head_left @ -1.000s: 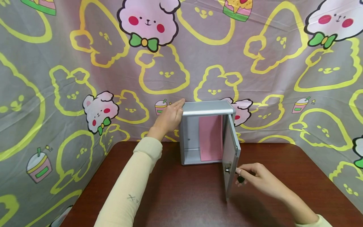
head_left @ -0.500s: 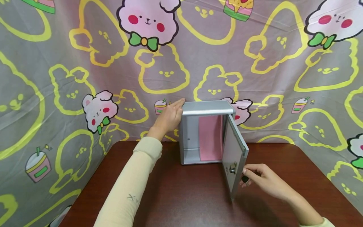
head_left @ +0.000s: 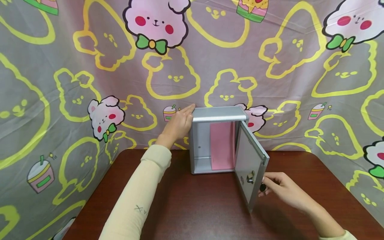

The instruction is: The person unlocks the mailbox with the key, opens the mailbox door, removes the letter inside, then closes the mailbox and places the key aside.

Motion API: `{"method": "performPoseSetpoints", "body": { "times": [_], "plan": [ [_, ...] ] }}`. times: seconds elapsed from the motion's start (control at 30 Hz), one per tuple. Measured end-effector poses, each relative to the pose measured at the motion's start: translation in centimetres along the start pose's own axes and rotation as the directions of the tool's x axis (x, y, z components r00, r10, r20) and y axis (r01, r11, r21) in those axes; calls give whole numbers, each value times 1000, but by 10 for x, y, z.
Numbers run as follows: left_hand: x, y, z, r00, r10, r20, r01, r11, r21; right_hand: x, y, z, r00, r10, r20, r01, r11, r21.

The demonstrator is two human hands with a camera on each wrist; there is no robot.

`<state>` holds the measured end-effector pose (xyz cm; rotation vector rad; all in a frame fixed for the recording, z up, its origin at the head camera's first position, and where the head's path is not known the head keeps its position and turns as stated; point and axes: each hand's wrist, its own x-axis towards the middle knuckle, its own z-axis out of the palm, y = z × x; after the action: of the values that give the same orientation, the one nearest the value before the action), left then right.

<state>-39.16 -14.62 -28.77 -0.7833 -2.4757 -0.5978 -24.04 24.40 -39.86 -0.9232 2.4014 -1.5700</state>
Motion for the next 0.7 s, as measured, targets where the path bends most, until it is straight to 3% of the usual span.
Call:
{"method": "performPoseSetpoints", "body": {
  "times": [0.2, 0.7],
  "plan": [
    [2, 1, 0, 1000, -1, -7, 1, 1000, -1, -2, 1, -5, 1000, 18, -9, -18, 999, 29],
    [-2, 2, 0, 1000, -9, -6, 9, 1000, -23, -9, 6, -14, 990, 89, -106, -95, 994, -52]
  ]
}}
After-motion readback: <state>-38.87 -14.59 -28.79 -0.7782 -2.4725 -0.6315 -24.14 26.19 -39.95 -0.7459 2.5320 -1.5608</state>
